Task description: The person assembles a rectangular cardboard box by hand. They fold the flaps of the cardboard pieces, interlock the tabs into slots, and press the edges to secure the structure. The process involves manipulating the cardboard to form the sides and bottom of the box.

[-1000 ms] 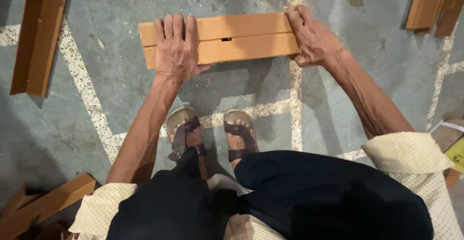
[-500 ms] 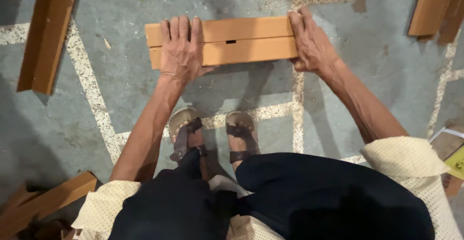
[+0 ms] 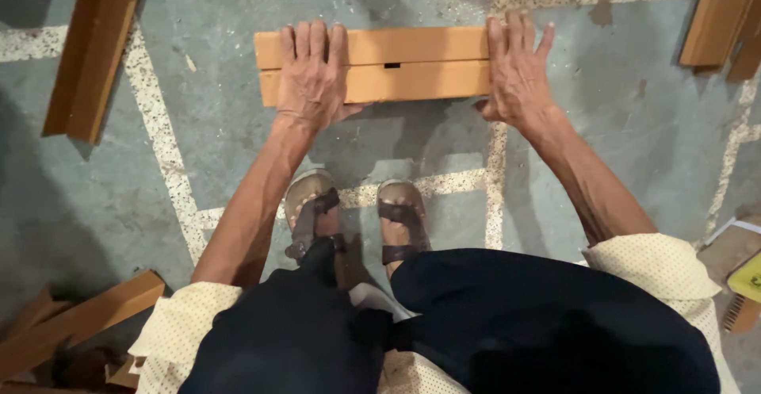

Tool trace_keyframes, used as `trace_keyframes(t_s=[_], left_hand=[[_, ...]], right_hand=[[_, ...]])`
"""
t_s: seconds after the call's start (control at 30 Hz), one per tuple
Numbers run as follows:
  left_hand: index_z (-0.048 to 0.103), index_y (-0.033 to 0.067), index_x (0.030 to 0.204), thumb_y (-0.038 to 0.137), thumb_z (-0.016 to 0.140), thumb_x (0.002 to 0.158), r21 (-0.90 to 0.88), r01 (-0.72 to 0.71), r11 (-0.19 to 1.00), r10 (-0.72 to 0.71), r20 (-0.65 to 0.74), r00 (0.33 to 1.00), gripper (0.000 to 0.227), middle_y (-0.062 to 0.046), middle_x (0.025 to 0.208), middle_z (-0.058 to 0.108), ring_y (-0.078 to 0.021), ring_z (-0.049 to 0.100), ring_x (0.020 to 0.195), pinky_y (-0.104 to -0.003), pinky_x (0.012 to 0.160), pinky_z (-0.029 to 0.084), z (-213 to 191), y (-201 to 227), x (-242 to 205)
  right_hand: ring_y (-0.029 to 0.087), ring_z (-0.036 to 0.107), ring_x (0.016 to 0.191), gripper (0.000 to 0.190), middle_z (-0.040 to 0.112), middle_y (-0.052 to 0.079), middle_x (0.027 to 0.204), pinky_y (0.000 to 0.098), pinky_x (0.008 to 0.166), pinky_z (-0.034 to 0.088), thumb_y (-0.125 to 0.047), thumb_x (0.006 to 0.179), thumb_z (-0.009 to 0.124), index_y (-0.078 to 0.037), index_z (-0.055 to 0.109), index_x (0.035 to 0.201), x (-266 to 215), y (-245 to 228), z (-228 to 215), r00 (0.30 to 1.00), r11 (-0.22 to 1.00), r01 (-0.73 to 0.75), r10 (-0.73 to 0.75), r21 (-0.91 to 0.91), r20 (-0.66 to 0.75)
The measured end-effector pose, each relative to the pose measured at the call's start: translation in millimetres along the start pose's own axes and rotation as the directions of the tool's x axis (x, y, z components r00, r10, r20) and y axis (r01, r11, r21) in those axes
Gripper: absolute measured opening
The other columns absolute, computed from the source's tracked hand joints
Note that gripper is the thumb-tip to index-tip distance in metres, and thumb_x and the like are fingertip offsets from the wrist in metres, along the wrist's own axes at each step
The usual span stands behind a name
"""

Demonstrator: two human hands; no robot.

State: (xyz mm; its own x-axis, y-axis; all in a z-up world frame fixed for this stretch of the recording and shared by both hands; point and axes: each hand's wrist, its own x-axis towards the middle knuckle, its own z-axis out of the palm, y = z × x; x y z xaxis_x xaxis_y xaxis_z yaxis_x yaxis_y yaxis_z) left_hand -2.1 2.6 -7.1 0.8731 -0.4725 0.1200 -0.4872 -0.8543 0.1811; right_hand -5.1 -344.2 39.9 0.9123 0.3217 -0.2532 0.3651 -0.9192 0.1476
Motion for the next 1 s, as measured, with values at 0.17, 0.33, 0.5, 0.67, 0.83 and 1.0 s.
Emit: trace_keyframes(t_s=[0.17,0.33,0.5,0.67,0.83,1.0], left_hand=[[0.044,-0.0082,0.144,0.064,0.094,0.054,-0.038,-0.002,0.999,0.002,0.003,1.0,0.126,-0.027,0.132,0.045,-0.0459,0.041,0.125,-0.065,0.11,0.028,0,-3,1],[0.043,-0.0088,0.143,0.066,0.094,0.051,-0.072,-0.019,0.997,0.015,-0.05,0.999,0.129,-0.029,0.132,0.045,-0.0464,0.041,0.124,-0.065,0.108,0.029,3,-5,4],[0.043,-0.008,0.142,0.062,0.095,0.047,-0.079,0.004,0.997,-0.006,-0.022,1.0,0.129,-0.028,0.131,0.046,-0.0454,0.043,0.125,-0.064,0.109,0.029,-4,-5,4],[0.042,-0.0086,0.14,0.064,0.095,0.048,-0.089,0.003,0.996,-0.009,-0.067,0.998,0.129,-0.029,0.132,0.046,-0.0466,0.043,0.125,-0.065,0.108,0.03,-4,-4,1],[0.043,-0.0064,0.142,0.065,0.093,0.044,-0.077,0.021,0.997,-0.025,-0.05,0.998,0.131,-0.027,0.133,0.047,-0.0457,0.043,0.127,-0.063,0.11,0.03,5,-7,1],[0.045,-0.0082,0.142,0.068,0.091,0.053,-0.117,0.009,0.993,-0.013,-0.032,0.999,0.126,-0.028,0.132,0.046,-0.0465,0.043,0.127,-0.064,0.11,0.029,-1,-8,4]], right_hand=[[0.046,0.037,0.138,0.14,0.039,0.027,0.141,0.0671,0.12,0.016,-0.041,0.041,0.099,0.008,0.029,0.152,15,-26,9,0.991,0.985,0.086,-0.069,0.149,-0.113],[0.041,0.045,0.126,0.115,0.045,0.022,0.133,0.0555,0.116,0.033,-0.026,0.049,0.095,0.003,0.04,0.146,22,-18,9,0.959,0.943,0.217,-0.159,0.253,-0.233],[0.041,0.046,0.121,0.109,0.045,0.023,0.129,0.0547,0.109,0.037,-0.028,0.057,0.098,0.004,0.042,0.145,19,-28,-6,0.95,0.931,0.227,-0.146,0.288,-0.277],[0.045,0.044,0.123,0.126,0.046,0.027,0.131,0.0596,0.107,0.032,-0.047,0.043,0.099,0.008,0.041,0.141,26,-73,-24,0.938,0.959,0.206,-0.137,0.193,-0.318],[0.042,0.044,0.123,0.118,0.045,0.025,0.13,0.0585,0.111,0.032,-0.05,0.057,0.1,0.006,0.041,0.143,46,-96,-21,0.911,0.924,0.288,-0.184,0.25,-0.369],[0.039,0.048,0.123,0.11,0.049,0.021,0.129,0.0542,0.108,0.035,-0.042,0.057,0.099,0.002,0.045,0.142,47,-91,-15,0.892,0.924,0.318,-0.215,0.213,-0.398]])
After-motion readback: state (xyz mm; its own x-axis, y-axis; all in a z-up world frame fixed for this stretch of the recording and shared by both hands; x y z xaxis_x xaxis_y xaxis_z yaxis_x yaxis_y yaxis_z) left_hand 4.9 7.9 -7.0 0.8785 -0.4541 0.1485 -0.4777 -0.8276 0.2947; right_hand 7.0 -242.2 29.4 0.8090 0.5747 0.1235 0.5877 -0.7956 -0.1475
